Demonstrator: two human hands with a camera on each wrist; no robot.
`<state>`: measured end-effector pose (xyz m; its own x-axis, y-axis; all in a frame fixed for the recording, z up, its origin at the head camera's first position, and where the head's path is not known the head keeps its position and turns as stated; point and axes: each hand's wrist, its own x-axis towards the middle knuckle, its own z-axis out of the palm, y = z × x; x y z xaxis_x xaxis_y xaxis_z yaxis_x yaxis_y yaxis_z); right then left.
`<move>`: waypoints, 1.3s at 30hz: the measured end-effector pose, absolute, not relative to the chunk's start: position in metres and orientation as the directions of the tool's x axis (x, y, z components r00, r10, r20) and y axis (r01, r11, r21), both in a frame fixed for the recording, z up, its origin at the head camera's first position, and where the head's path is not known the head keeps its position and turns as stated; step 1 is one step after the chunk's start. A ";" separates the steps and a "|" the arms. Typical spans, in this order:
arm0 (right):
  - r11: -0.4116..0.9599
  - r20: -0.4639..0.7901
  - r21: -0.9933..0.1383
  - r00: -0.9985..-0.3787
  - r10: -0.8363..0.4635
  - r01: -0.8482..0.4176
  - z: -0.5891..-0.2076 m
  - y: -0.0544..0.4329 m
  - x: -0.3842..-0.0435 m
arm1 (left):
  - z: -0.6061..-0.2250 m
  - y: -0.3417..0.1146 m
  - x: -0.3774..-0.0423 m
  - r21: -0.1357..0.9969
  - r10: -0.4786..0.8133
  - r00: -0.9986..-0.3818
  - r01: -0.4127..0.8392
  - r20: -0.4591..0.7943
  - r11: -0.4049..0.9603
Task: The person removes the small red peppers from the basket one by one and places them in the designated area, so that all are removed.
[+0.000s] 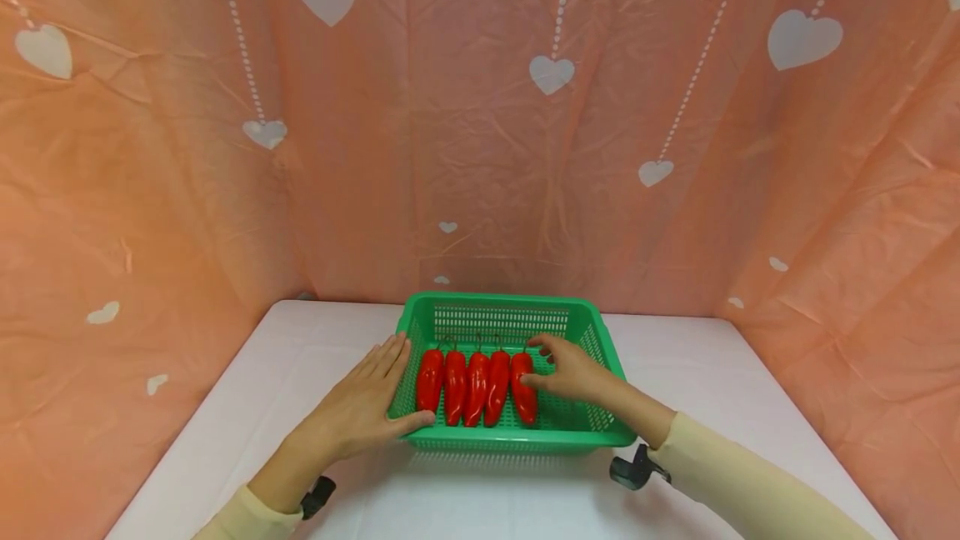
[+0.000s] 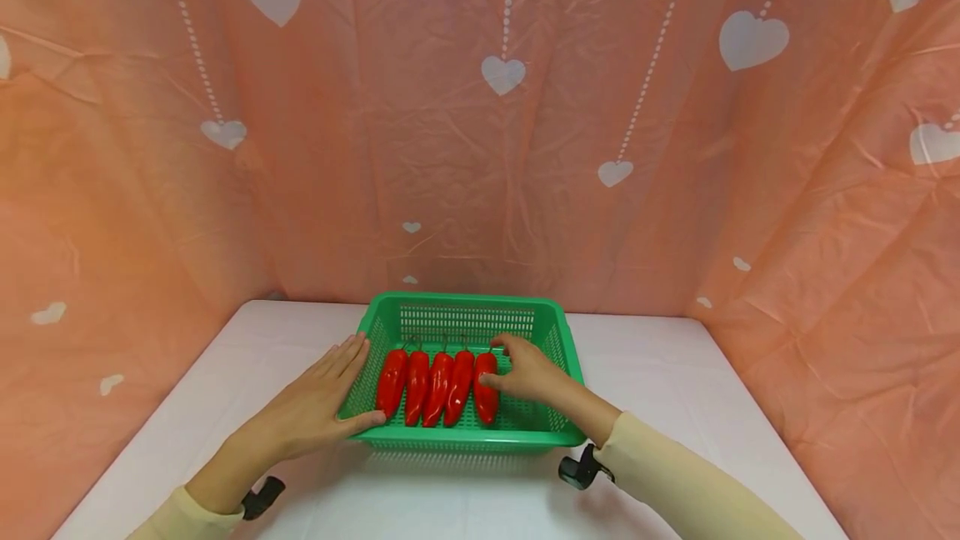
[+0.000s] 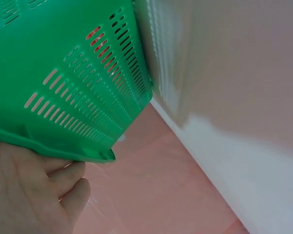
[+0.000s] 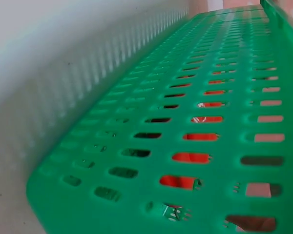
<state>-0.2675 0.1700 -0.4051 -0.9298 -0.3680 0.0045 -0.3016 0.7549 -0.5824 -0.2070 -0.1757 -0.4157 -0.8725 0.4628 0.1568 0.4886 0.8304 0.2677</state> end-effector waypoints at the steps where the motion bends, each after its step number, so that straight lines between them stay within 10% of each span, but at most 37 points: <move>1: 0.754 -0.001 -0.586 -0.931 -0.365 -0.296 -0.406 0.170 -0.268 | -0.416 -0.176 -0.207 0.267 0.463 -0.872 0.489 0.157 0.830; 39: 0.727 -0.142 -0.676 -0.946 -0.291 -0.122 -0.425 0.172 -0.281 | -0.418 -0.173 -0.207 0.244 0.459 -0.868 0.494 0.190 0.834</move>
<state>-0.2811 0.1721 -0.4251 -0.9462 -0.2908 -0.1422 -0.1217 0.7267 -0.6761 -0.2068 -0.1734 -0.4179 -0.8680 0.4586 0.1904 0.4943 0.8344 0.2439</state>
